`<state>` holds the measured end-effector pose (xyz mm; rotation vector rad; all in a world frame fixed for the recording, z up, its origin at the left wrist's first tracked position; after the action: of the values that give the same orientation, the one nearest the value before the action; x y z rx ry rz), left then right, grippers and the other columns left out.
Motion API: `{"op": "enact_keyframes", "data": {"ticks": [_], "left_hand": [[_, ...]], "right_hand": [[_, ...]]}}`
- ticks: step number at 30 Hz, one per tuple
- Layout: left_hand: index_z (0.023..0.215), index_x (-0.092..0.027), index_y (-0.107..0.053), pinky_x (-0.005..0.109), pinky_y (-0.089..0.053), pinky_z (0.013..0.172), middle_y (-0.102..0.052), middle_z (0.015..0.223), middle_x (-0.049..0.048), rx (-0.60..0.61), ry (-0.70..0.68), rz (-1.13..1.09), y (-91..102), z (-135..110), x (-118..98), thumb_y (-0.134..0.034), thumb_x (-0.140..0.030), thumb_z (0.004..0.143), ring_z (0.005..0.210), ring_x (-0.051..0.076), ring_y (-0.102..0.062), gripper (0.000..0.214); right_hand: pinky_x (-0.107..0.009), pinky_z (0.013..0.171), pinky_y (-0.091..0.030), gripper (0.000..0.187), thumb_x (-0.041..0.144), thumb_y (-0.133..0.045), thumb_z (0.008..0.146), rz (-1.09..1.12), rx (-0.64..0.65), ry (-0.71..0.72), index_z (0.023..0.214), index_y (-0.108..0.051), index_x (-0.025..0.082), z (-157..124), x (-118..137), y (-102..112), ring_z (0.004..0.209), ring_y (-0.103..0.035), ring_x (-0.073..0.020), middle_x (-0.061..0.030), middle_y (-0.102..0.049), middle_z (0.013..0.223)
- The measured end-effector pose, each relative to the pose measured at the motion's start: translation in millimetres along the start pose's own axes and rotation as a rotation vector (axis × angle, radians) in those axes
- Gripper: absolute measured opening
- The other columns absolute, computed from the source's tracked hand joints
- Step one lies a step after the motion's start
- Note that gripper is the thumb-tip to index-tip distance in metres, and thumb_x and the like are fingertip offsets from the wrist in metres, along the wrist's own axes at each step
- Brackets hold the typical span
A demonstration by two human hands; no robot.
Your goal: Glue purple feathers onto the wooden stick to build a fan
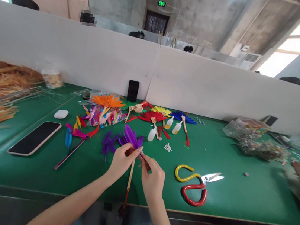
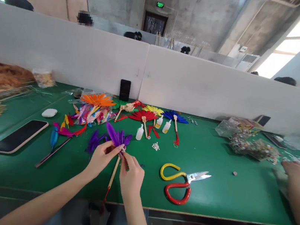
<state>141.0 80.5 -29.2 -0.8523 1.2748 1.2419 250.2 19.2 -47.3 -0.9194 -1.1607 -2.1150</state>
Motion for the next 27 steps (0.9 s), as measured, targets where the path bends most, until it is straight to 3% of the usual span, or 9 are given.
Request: {"op": "enact_keyframes", "data": {"ticks": [6,11,15,21,27], "left_hand": [[0.059,-0.016,-0.049,0.021,-0.029,0.05,-0.043,0.053,-0.0042,-0.06,-0.003,0.037,-2.1,-1,7,-0.06,-0.038,0.074,0.052,0.009,-0.036,0.028],[0.058,-0.017,-0.05,0.021,-0.029,0.049,-0.044,0.052,-0.0038,-0.049,0.024,0.039,-1.5,0,10,-0.059,-0.04,0.074,0.051,0.01,-0.038,0.029],[0.055,-0.017,-0.046,0.021,-0.028,0.049,-0.041,0.05,-0.0047,-0.008,-0.041,0.129,-2.4,-2,8,-0.06,-0.04,0.073,0.049,0.009,-0.036,0.032],[0.055,-0.017,-0.042,0.021,-0.028,0.049,-0.037,0.05,-0.0052,0.049,-0.047,0.166,-4.4,-1,13,-0.058,-0.037,0.073,0.049,0.009,-0.035,0.032],[0.056,-0.018,-0.042,0.021,-0.029,0.048,-0.038,0.05,-0.0053,0.09,0.0,0.128,-3.3,2,18,-0.058,-0.039,0.073,0.049,0.01,-0.037,0.032]], "right_hand": [[-0.025,0.059,-0.046,0.026,0.025,-0.042,0.089,-0.17,-0.057,0.112,0.093,-0.066,0.019,0,-5,-7,0.065,-0.063,-0.0149,-0.0084,-0.069,0.088],[-0.022,0.051,-0.038,0.022,0.029,-0.046,0.088,-0.282,0.068,0.183,0.085,-0.064,0.017,8,-7,-5,0.057,-0.059,-0.0129,-0.006,-0.067,0.075],[-0.023,0.047,-0.031,0.022,0.023,-0.044,0.088,-0.436,0.217,0.248,0.077,-0.062,0.018,16,-8,2,0.055,-0.057,-0.0128,-0.0029,-0.062,0.067],[-0.026,0.049,-0.027,0.015,0.016,-0.045,0.087,-0.607,0.441,0.367,0.087,-0.06,0.018,25,-7,9,0.06,-0.058,-0.0136,-0.0026,-0.062,0.073],[-0.026,0.055,-0.03,0.016,0.016,-0.042,0.088,-0.556,0.482,0.425,0.085,-0.058,0.018,30,-6,12,0.068,-0.058,-0.0141,-0.0025,-0.061,0.075]]}}
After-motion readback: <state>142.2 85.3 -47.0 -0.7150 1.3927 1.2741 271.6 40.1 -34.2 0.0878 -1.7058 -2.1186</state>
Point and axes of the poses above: each hand's wrist, its own z-axis towards the middle knuckle, its own y-axis out of the back of the hand, x = y × z, the point moved 1 cm from there along z, towards the middle knuckle
